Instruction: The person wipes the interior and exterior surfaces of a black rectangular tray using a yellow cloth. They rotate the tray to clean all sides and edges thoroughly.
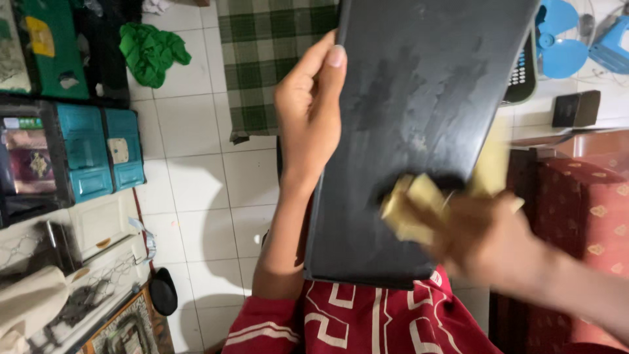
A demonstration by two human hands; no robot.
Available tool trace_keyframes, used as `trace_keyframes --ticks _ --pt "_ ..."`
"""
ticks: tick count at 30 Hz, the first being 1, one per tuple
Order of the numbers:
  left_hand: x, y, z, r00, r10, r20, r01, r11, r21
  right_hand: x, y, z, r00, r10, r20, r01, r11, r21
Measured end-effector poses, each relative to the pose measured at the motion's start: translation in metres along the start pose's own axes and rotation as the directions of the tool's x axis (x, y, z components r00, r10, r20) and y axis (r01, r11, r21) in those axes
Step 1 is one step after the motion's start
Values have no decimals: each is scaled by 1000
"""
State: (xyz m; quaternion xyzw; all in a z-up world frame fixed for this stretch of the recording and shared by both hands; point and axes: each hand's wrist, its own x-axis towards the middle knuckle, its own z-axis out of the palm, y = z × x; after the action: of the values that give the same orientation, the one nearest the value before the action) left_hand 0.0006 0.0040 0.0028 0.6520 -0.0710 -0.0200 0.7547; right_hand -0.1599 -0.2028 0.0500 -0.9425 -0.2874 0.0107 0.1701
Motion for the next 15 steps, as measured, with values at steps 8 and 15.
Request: trace_keyframes --ticks 8,15 --pt "-6 4 4 993 104 48 -111 979 173 9 26 -12 986 54 -160 -79 984 -159" --pt "-14 6 1 994 105 17 -106 962 250 68 66 -36 911 -56 -409 -166 857 -487"
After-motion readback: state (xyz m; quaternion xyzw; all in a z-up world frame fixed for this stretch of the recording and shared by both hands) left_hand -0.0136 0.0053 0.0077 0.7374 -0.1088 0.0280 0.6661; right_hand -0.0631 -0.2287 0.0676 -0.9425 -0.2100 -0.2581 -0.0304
